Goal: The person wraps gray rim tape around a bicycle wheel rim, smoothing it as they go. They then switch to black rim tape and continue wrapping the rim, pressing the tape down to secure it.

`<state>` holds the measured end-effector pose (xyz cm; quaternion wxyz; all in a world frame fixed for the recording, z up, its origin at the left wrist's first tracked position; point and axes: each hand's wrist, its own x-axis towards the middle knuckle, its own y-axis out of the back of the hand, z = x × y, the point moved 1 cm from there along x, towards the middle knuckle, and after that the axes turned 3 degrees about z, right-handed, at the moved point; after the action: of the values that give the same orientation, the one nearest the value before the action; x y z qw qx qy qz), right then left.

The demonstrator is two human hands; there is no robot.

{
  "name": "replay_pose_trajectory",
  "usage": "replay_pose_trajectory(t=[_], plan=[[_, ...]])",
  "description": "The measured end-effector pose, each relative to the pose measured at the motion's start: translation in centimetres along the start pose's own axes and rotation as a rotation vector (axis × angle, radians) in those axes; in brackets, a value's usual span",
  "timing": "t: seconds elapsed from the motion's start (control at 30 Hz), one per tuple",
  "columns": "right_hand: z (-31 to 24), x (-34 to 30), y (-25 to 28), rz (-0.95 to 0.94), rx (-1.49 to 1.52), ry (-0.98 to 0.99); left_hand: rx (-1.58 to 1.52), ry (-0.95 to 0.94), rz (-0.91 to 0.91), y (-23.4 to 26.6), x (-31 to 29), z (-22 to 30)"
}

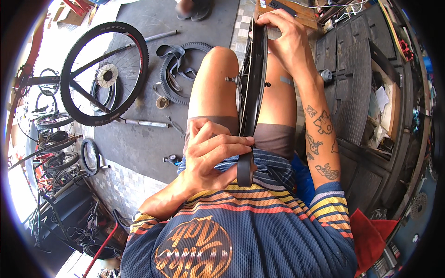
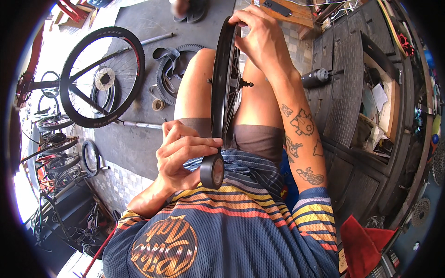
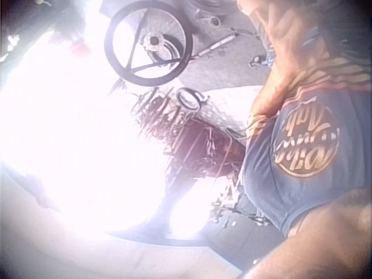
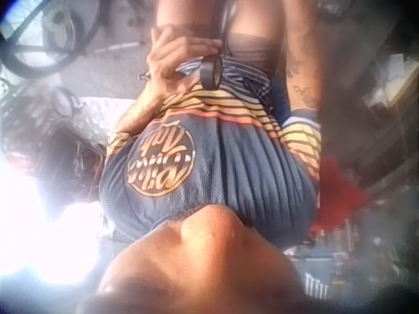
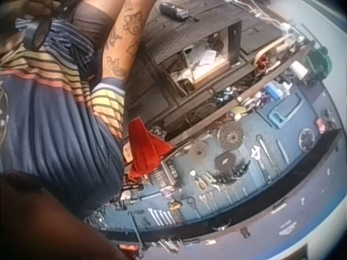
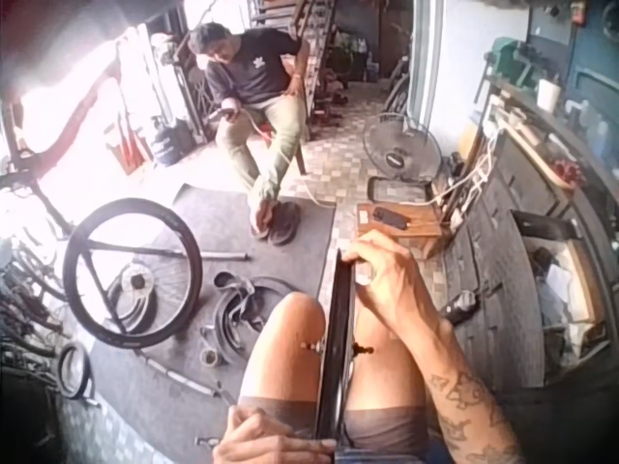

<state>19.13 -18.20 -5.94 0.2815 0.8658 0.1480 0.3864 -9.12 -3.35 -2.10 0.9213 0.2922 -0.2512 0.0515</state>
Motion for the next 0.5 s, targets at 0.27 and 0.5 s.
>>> replay_pose_trajectory(t=[0.27, 0.5], plan=[[-0.08, 0.08, 0.09, 0.022, -0.001, 0.049, -0.009, 0.045, -0.018, -0.24, -0.38, -0.3], [-0.76, 0.44, 0.41, -0.041, -0.006, 0.034, -0.003, 0.054, -0.023, -0.42, -0.38, -0.58]])
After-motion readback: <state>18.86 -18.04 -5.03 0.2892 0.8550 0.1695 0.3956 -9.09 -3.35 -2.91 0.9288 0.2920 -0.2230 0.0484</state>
